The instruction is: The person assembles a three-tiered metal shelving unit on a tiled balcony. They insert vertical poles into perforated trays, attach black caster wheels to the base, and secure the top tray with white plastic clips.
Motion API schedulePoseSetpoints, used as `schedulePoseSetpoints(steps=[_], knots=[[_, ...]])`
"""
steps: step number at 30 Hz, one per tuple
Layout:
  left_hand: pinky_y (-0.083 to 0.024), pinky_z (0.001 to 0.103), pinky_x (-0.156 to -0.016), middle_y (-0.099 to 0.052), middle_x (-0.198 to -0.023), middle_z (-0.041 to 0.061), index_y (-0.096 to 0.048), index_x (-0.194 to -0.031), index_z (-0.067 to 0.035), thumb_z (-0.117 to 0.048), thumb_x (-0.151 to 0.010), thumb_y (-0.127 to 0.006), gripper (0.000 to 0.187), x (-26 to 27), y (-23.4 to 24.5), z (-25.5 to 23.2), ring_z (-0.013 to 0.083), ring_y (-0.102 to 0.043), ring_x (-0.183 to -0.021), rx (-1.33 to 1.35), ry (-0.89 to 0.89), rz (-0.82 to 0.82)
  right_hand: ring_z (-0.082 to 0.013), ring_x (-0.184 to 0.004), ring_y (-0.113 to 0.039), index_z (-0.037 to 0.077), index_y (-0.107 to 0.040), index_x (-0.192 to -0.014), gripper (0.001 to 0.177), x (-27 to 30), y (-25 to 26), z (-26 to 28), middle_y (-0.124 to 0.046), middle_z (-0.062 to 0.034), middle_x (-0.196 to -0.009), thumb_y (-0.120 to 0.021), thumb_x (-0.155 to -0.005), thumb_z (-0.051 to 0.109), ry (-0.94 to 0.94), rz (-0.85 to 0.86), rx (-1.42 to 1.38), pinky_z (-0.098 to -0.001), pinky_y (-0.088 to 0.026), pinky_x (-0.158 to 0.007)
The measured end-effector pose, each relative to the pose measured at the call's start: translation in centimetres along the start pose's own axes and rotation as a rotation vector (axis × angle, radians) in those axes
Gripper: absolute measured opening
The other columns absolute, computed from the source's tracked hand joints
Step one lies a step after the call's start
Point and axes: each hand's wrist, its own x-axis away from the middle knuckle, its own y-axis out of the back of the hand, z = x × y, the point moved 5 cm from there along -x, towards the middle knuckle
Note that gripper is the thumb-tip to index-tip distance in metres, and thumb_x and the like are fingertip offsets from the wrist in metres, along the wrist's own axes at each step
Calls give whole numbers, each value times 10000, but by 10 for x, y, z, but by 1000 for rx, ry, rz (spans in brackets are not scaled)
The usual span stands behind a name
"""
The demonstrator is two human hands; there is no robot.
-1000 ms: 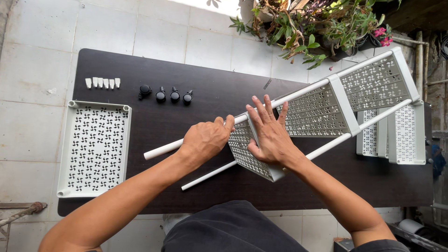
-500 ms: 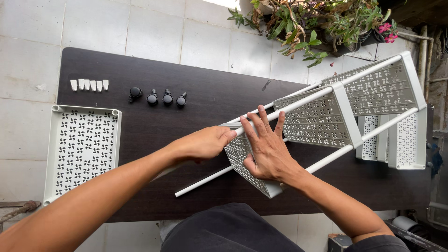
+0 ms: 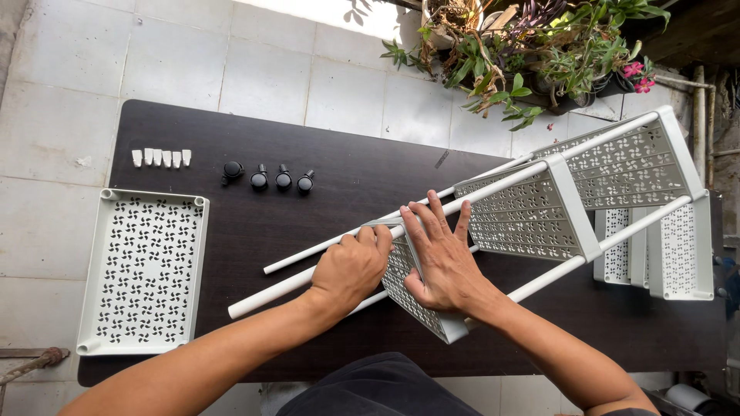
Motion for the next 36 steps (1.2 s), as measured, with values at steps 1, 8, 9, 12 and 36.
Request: schedulePoseSetpoints(steps=[1, 8, 9, 12, 36], knots=[[-474, 262, -321, -628, -621, 32, -602, -973, -43, -373, -1044, -508, 351, -2, -5, 0, 113, -637, -448, 66, -2, 77, -481, -1536, -86, -47, -243, -1544, 1031, 1, -1, -1, -354, -278, -1496, -595, -623, 258, -4, 3, -4, -701, 213, -1125], [-531, 391, -414, -697, -637, 123, -565, -982, -31, -451, -1073, -425, 452, -23, -13, 12, 279, -704, -539, 519, 62, 551, -501, -1529, -86, -65, -238, -1527, 1010, 1, 0, -3, -355, -280, -1431, -590, -630, 236, -8, 42, -7, -705, 201, -1135], [-541, 414, -440, -704, -638, 136, -564, -1003, -23, -455, -1072, -414, 462, -25, -11, 12, 305, -711, -563, 573, 76, 595, -503, -1527, -81, -71, -237, -1518, 1009, 2, 1, -3, -352, -285, -1421, -591, -625, 237, -6, 50, -2, -706, 201, -1134], [-598, 472, -570, -712, -752, 168, -584, -1046, -16, -458, -1055, -389, 483, -32, -13, 17, 355, -740, -683, 753, 124, 733, -517, -1515, -60, -104, -230, -1501, 1022, -1, -1, -3, -328, -326, -1408, -588, -608, 241, 12, 52, -16, -702, 194, -1134], [-567, 537, -745, -737, -901, 203, -693, -983, -57, -462, -1042, -507, 450, -61, -31, 16, 405, -712, -850, 560, -4, 414, -472, -1543, -82, 14, -278, -1541, 943, 7, -5, -25, -313, -239, -1548, -612, -712, 315, -197, -65, 98, -764, 104, -1123]])
